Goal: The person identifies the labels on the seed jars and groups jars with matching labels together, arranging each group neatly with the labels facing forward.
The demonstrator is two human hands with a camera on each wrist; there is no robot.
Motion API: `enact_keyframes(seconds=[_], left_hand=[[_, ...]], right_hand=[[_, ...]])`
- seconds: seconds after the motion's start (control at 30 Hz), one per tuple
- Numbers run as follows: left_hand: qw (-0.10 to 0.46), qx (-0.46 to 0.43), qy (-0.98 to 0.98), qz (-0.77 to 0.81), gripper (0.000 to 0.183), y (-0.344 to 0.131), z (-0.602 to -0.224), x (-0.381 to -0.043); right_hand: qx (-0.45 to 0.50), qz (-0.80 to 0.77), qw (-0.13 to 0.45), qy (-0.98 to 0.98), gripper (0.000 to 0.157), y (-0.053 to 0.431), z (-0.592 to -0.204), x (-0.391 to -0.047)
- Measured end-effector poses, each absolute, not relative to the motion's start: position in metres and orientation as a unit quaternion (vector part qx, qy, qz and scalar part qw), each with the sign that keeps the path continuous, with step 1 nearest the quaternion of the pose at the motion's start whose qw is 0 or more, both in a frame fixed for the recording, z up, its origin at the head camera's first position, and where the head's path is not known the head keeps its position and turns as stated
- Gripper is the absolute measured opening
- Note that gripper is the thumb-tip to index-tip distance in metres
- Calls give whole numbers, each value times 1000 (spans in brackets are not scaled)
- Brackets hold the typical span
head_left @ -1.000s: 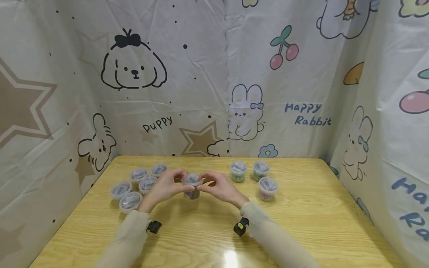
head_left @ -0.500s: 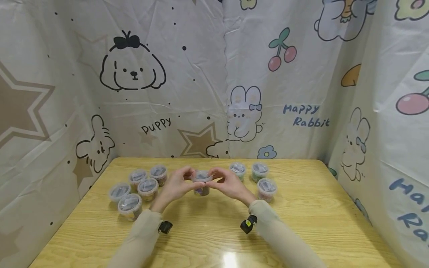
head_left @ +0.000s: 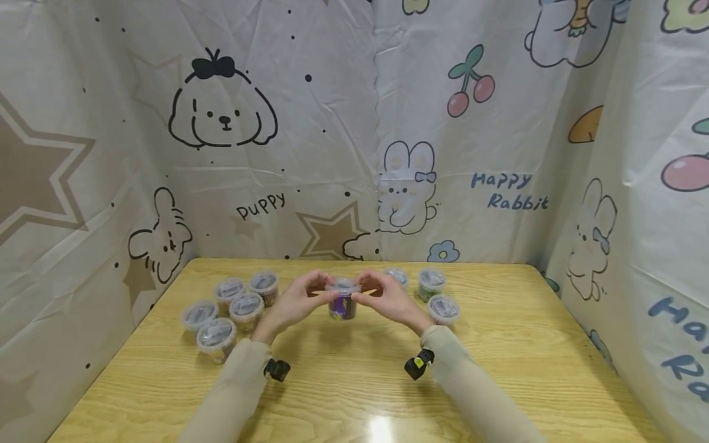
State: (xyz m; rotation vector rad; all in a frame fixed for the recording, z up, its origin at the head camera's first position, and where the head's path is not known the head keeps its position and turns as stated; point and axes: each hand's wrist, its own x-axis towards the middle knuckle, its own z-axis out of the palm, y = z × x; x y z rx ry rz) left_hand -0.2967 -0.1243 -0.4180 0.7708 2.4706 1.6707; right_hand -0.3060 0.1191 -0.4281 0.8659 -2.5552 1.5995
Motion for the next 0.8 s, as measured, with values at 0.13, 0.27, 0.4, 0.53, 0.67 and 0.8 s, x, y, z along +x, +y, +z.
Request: enact_keyframes(seconds=[0.13, 0.27, 0.4, 0.53, 0.67, 0.8], left_hand=[[35, 253, 791, 556, 25, -122, -420, -297], [27, 256, 784, 565, 25, -121, -421, -297], [22, 257, 784, 565, 25, -118, -421, -297], [16, 256, 786, 563, 25, -114, -419, -297], [8, 255, 785, 564, 26, -108, -417, -297], [-7, 243, 789, 564, 25, -101, -418, -298]], right_hand=[[269, 515, -6, -814, 22, 120, -429, -306], [263, 524, -7, -810, 24, 121, -429, -305], [254, 528, -7, -810, 26, 122, -429, -304], [237, 530, -5, -814, 28, 122, -428, -302], [229, 539, 8, -811, 29, 120, -422, -296], [231, 546, 21, -805, 29, 118, -406, -282]])
